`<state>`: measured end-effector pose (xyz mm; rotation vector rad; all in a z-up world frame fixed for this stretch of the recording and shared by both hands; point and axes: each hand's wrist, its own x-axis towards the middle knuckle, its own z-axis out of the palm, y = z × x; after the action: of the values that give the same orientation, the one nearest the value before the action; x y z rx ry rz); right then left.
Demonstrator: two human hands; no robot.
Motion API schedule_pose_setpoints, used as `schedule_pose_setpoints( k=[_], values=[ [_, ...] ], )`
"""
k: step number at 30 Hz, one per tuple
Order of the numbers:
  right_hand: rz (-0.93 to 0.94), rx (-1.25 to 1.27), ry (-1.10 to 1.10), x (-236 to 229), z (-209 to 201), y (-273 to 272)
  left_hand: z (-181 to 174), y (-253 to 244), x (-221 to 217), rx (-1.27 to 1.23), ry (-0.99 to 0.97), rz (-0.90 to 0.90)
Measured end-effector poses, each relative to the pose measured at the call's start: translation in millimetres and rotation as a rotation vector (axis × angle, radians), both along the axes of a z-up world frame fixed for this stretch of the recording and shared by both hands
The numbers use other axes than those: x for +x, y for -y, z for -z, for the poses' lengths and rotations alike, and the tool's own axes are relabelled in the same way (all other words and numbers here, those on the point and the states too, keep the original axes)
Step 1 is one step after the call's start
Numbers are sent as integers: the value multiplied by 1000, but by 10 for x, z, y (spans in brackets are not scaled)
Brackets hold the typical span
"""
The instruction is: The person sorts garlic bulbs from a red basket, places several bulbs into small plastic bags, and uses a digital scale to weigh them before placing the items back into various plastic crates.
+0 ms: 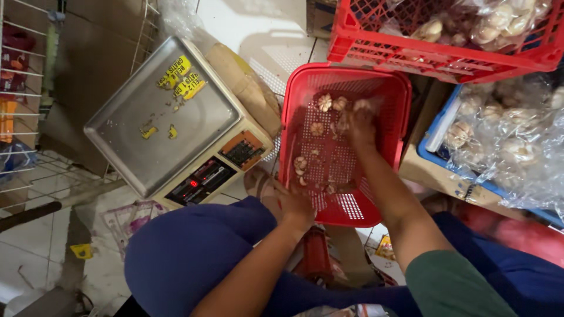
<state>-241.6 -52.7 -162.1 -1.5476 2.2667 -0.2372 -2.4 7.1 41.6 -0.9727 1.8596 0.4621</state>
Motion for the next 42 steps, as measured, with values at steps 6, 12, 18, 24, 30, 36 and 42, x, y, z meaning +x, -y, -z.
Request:
schedule_pose_setpoints(
  k=[6,12,18,24,30,36,42],
  values=[
    [273,197,660,129,143,-313,-15,47,9,57,-28,68],
    [649,291,2090,120,57,-654,183,-18,-46,-30,-123,-101],
    [304,76,2330,-94,-1014,-658,78,25,-147,56,-71,10],
    [312,33,2080,-210,-1720,-636,22,-43,-197,-28,-143,25],
    [258,-353,1822,-430,-3040,-328,97,-90,-265,56,-165,49],
    [141,-1067,560,-1241,-3856,290,283,-88,-254,106,-189,50],
    [-67,-344,-200,-1361,-3733,381,521,-107,-243,152,-198,39]
  ],
)
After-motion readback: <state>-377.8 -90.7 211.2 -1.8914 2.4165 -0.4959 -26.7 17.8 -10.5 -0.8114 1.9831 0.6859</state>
